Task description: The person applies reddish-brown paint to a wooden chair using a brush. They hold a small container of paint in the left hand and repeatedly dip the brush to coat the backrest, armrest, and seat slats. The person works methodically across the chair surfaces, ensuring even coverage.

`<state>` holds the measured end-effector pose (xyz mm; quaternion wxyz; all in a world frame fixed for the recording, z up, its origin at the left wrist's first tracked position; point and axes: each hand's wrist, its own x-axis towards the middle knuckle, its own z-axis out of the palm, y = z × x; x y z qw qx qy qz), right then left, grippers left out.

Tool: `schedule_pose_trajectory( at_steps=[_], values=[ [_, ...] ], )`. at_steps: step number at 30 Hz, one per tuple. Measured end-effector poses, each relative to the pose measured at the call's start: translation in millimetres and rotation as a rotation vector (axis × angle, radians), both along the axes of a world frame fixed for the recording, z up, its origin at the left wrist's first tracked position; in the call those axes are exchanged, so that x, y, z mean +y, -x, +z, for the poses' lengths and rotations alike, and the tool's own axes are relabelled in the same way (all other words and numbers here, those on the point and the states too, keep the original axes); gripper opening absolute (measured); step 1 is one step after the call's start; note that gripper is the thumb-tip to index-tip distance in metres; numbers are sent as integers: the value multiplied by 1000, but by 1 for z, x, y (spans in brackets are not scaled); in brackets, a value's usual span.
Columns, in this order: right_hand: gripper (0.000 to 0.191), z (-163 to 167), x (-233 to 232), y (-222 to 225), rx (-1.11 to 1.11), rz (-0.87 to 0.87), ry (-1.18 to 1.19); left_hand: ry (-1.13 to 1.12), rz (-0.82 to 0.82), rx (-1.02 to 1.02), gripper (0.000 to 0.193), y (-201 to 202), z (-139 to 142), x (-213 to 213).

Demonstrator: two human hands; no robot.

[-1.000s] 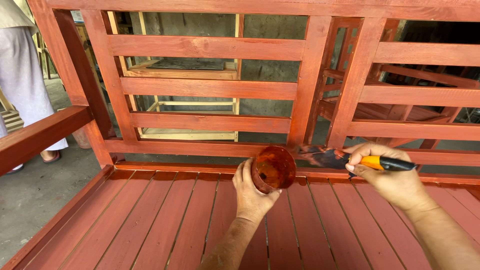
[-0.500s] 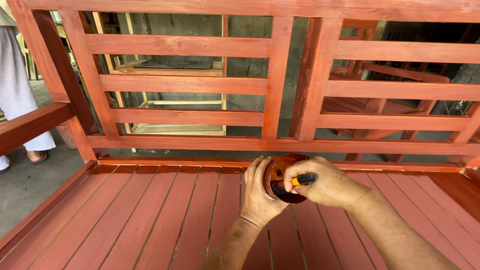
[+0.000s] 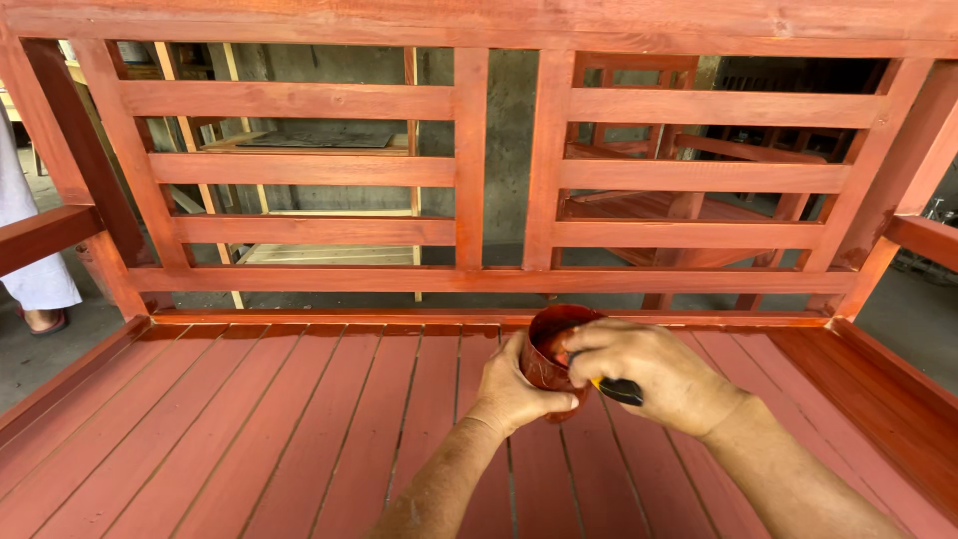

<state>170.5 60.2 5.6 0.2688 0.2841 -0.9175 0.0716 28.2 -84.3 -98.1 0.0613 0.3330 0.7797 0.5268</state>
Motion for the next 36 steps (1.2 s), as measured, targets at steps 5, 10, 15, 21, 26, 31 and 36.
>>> schedule_pose_trajectory(
  at_steps=[5,10,15,21,26,31,36],
  values=[
    [20,-14,104,-11,-199,-66,575,-202,-231,-212,108,-20,-3,39],
    [20,-39,232,-35,-300,83,1252,-66,-182,-164,112,-60,1,100],
    [20,-63,333,-75,-158,221,1643,-122,-150,-148,115,-87,14,129],
    [19,-120,415,-108,51,-265,1414,-171,5,-162,118,-78,36,121],
    [17,-177,426,-97,28,-525,884,-210,48,-98,107,-65,35,110],
    [17,-181,423,-69,6,-613,740,-154,56,-128,110,-49,19,129],
    [16,-170,423,-36,-72,-614,720,-218,12,-160,120,-50,-6,188]
  ],
)
